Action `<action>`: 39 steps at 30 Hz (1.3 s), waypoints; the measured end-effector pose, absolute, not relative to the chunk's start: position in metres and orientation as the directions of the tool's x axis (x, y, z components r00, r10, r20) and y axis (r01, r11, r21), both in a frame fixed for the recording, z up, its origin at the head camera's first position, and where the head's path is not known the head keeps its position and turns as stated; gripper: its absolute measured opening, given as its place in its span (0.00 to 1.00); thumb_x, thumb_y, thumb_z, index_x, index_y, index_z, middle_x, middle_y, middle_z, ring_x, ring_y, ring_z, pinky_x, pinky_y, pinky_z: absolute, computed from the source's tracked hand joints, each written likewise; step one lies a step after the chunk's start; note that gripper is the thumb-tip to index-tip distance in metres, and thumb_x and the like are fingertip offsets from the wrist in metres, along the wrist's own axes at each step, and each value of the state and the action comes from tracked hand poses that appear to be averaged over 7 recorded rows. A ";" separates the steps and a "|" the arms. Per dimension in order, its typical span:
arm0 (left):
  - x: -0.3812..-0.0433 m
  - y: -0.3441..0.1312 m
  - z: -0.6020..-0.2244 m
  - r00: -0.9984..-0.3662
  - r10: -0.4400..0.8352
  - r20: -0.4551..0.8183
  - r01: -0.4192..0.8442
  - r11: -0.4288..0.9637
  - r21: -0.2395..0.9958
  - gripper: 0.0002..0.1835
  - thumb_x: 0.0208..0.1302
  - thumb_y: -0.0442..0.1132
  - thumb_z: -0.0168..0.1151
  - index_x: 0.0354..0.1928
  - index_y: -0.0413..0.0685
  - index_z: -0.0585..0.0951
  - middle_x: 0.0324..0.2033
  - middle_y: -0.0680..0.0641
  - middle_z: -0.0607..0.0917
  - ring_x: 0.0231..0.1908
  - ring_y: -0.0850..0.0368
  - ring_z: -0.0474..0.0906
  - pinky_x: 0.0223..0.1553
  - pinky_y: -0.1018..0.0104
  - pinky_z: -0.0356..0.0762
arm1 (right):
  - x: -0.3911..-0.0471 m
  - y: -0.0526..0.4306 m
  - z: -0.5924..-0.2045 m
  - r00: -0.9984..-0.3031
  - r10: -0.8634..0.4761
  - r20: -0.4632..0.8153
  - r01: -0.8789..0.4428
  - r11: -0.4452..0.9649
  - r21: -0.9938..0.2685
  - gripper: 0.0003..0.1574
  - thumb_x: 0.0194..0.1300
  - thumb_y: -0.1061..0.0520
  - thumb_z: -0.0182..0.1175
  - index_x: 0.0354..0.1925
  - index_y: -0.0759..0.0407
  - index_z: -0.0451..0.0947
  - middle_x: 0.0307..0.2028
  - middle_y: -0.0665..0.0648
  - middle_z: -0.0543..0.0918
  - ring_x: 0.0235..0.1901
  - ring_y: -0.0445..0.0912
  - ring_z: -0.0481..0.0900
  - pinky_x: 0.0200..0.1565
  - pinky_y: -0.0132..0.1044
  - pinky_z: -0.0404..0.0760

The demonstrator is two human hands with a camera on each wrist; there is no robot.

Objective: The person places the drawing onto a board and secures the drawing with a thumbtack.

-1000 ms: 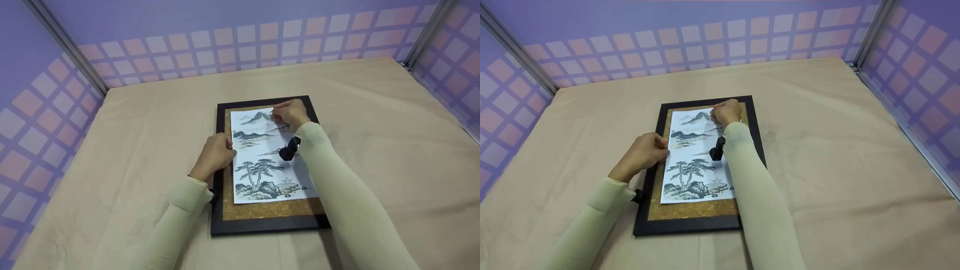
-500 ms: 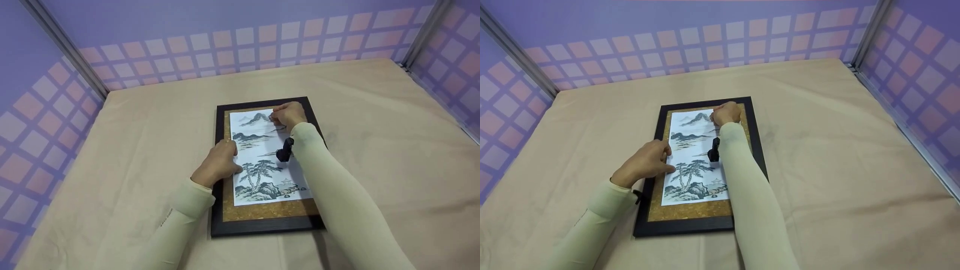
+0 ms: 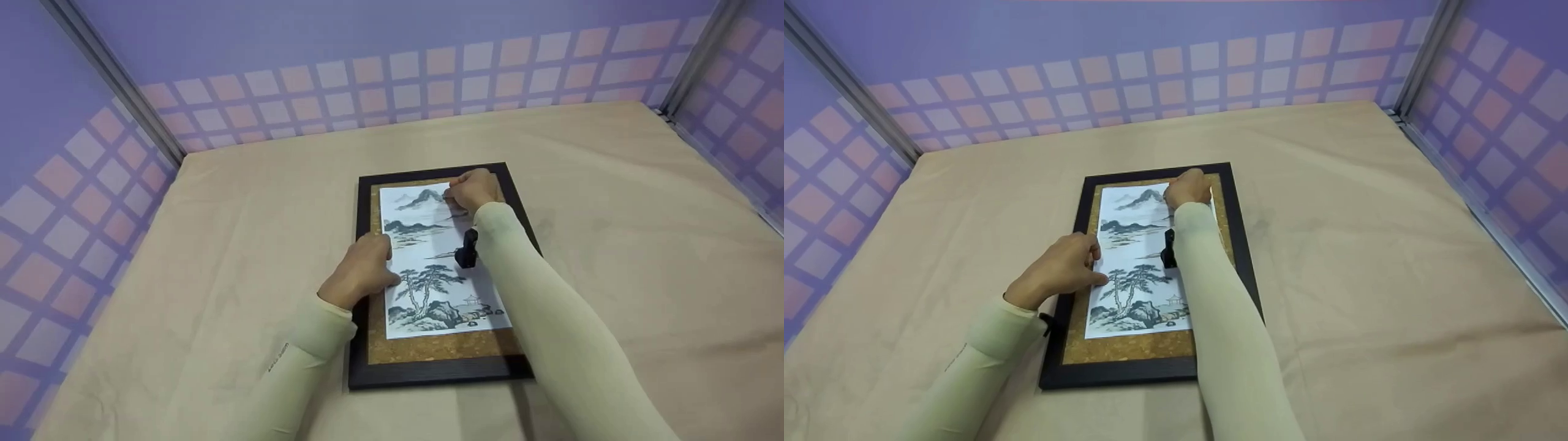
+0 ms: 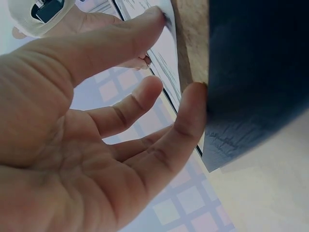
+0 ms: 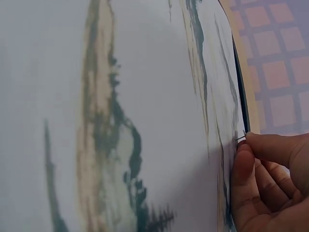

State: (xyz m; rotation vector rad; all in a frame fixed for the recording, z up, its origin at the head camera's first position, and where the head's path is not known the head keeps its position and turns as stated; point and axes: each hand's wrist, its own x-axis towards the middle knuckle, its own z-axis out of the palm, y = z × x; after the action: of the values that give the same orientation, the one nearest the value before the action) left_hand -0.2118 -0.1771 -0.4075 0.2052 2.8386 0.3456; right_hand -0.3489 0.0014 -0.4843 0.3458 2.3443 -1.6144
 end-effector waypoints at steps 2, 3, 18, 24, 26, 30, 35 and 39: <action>-0.212 -0.177 -0.408 -0.953 0.167 -0.252 0.103 0.963 0.248 0.17 0.52 0.32 0.78 0.39 0.31 0.81 0.38 0.38 0.82 0.36 0.49 0.72 0.41 0.52 0.78 | -0.348 0.002 -0.483 -0.935 0.042 -0.351 0.344 0.344 -0.874 0.10 0.66 0.60 0.70 0.46 0.61 0.86 0.41 0.57 0.88 0.34 0.43 0.83 0.37 0.35 0.80; -0.212 -0.176 -0.408 -0.954 0.165 -0.251 0.102 0.963 0.248 0.17 0.52 0.32 0.78 0.39 0.31 0.81 0.38 0.38 0.83 0.36 0.48 0.72 0.40 0.52 0.78 | -0.348 0.002 -0.483 -0.935 0.041 -0.351 0.344 0.339 -0.876 0.10 0.66 0.60 0.69 0.46 0.61 0.86 0.41 0.58 0.88 0.34 0.43 0.83 0.37 0.36 0.81; -0.212 -0.175 -0.406 -0.957 0.156 -0.245 0.095 0.965 0.245 0.16 0.52 0.31 0.78 0.39 0.30 0.81 0.37 0.37 0.84 0.33 0.49 0.72 0.38 0.54 0.78 | -0.349 -0.002 -0.485 -0.952 0.086 -0.293 0.303 0.387 -0.871 0.07 0.64 0.62 0.70 0.42 0.61 0.85 0.41 0.58 0.88 0.33 0.44 0.84 0.37 0.37 0.79; -0.211 -0.173 -0.407 -0.954 0.158 -0.256 0.095 0.966 0.241 0.16 0.52 0.29 0.77 0.38 0.30 0.80 0.35 0.37 0.83 0.29 0.52 0.68 0.30 0.61 0.70 | -0.351 -0.007 -0.490 -0.966 0.114 -0.233 0.259 0.422 -0.869 0.06 0.63 0.64 0.69 0.40 0.63 0.84 0.41 0.59 0.85 0.43 0.51 0.78 0.51 0.45 0.78; -0.211 -0.173 -0.406 -0.953 0.160 -0.258 0.097 0.966 0.239 0.16 0.52 0.29 0.77 0.39 0.29 0.81 0.35 0.37 0.83 0.28 0.53 0.69 0.29 0.62 0.70 | -0.352 -0.007 -0.491 -0.969 0.118 -0.217 0.247 0.430 -0.868 0.06 0.63 0.64 0.68 0.40 0.63 0.84 0.42 0.60 0.85 0.45 0.52 0.77 0.53 0.47 0.77; -0.210 -0.173 -0.405 -0.954 0.155 -0.257 0.093 0.967 0.239 0.17 0.52 0.29 0.78 0.40 0.30 0.80 0.36 0.36 0.83 0.29 0.51 0.71 0.30 0.60 0.73 | -0.352 -0.008 -0.492 -0.970 0.120 -0.214 0.245 0.419 -0.875 0.05 0.63 0.65 0.68 0.40 0.63 0.83 0.42 0.60 0.84 0.45 0.52 0.77 0.53 0.47 0.78; -0.210 -0.173 -0.406 -0.952 0.163 -0.258 0.101 0.966 0.238 0.18 0.53 0.31 0.78 0.42 0.30 0.81 0.38 0.36 0.84 0.32 0.50 0.75 0.36 0.55 0.79 | -0.350 -0.008 -0.493 -0.969 0.117 -0.218 0.247 0.409 -0.878 0.05 0.63 0.65 0.68 0.40 0.64 0.84 0.42 0.60 0.85 0.44 0.52 0.77 0.52 0.46 0.78; -0.212 -0.173 -0.406 -0.952 0.173 -0.254 0.114 0.966 0.233 0.16 0.53 0.31 0.78 0.39 0.30 0.81 0.36 0.36 0.84 0.29 0.52 0.70 0.32 0.58 0.74 | -0.350 -0.006 -0.492 -0.970 0.111 -0.217 0.243 0.402 -0.883 0.06 0.64 0.65 0.67 0.41 0.64 0.84 0.43 0.61 0.85 0.45 0.52 0.77 0.52 0.46 0.79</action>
State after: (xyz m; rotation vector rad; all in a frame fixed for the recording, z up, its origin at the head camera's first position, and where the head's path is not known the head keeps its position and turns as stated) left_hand -0.2119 -0.1731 -0.4059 0.2111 2.8410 0.3130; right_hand -0.3505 -0.0065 -0.4917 0.3213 2.5255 -1.6219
